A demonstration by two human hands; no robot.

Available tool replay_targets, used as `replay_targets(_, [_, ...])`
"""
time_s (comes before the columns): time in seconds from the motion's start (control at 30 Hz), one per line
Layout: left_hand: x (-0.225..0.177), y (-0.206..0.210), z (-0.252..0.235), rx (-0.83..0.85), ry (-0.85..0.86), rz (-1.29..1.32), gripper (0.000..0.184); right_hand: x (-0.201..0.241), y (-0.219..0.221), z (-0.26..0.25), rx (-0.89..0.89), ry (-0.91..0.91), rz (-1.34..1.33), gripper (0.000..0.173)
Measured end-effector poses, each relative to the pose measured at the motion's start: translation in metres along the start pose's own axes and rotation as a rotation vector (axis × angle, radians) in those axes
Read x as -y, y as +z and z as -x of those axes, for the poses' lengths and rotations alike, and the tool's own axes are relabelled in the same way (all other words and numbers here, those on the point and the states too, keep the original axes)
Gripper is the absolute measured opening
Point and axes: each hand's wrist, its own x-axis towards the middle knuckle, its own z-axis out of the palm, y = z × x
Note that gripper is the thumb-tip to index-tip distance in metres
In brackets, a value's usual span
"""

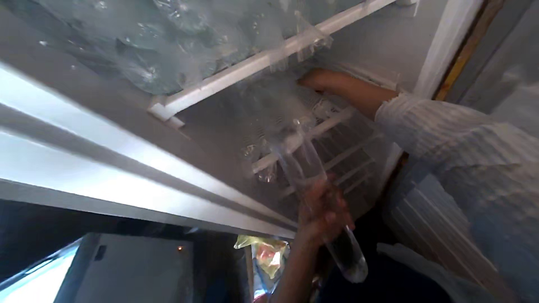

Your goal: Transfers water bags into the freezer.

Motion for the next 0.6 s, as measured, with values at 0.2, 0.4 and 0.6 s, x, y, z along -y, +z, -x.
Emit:
replay_targets(0.2, [0.021, 0.009, -0.045, -0.181, -0.136, 0.216, 0.048, -0.020, -0.015, 0.028, 0.078, -0.135, -0.075, 0.036])
replay_targets(0.4, [0.017, 0.038, -0.092, -0.304, -0.174, 0.080, 0.028, -0.056, -0.023, 0.116, -0.126, -0.315, -0.350, 0.047])
replay_targets(0.6, [0.000, 0.060, -0.163, -0.414, -0.321, -0.192, 0.022, -0.054, -0.031, 0.156, -0.073, -0.128, -0.530, 0.056])
